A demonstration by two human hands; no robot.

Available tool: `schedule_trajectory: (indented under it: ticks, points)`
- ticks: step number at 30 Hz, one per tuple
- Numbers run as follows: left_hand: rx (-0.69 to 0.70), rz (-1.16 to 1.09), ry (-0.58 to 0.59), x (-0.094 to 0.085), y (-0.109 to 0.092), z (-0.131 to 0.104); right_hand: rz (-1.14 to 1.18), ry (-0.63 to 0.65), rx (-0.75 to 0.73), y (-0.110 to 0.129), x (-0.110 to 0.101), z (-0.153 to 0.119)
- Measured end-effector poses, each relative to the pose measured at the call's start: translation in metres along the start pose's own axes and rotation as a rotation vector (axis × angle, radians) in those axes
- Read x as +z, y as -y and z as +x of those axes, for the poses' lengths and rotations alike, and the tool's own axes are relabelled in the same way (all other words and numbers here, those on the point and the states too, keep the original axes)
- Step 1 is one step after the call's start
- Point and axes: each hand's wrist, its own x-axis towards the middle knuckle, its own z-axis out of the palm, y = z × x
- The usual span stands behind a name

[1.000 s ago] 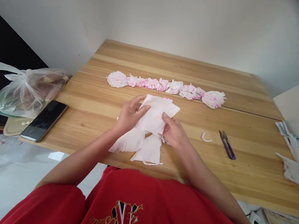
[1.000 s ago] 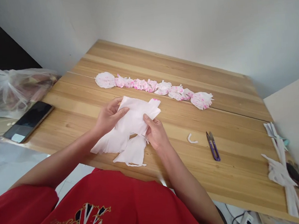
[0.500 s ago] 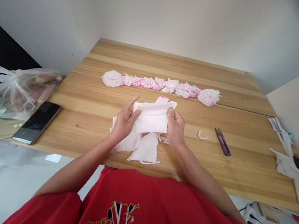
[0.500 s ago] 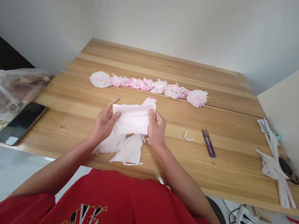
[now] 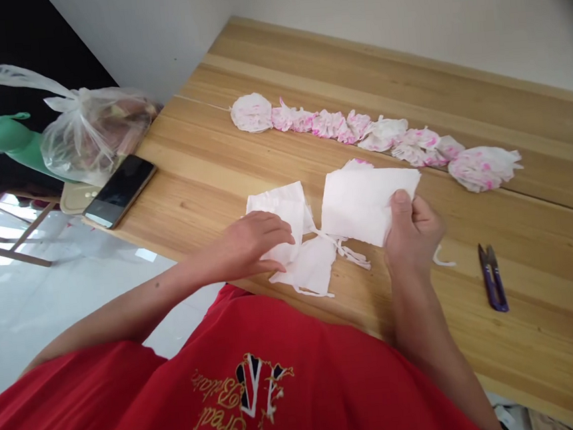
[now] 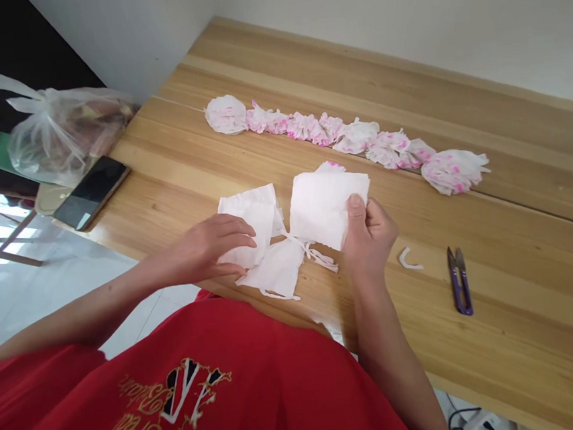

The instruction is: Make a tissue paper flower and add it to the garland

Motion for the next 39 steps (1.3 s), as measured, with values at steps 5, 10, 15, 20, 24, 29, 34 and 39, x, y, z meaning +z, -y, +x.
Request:
schedule_trajectory:
  ticks: [5, 10, 15, 20, 24, 29, 34, 39]
  points:
    - [-0.083, 0.125, -0.070, 0.032, 0.000, 0.001, -0.058, 0.034, -0.049, -0.003, -0.003, -0.001]
    - [-0.396, -0.197, -0.317, 0.016, 0.002, 0.012, -0.039, 0.019, -0.070, 0.000, -0.010, 0.000]
    - [-0.658, -0.713, -0.501, -0.008, 0.005, 0.026, -0.043, 0.010, -0.097, 0.003, -0.013, 0.001]
    - [-0.760, -1.019, -0.637, -0.012, 0.012, 0.030, -0.057, 0.028, -0.101, -0.001, -0.015, 0.002]
    - [-0.800, -1.155, -0.677, -0.010, 0.020, 0.027, -0.108, 0.061, -0.116, -0.002, -0.014, 0.000]
    - [-0.827, -1.201, -0.697, -0.006, 0.035, 0.020, -0.093, 0.080, -0.087, -0.002, -0.011, -0.002]
    - [-0.833, -1.149, -0.699, -0.005, 0.055, 0.004, -0.129, 0.091, -0.054, -0.003, -0.010, -0.002]
    - [-0.833, -0.875, -0.797, -0.010, 0.079, -0.011, -0.153, 0.091, -0.058, -0.001, -0.010, -0.003]
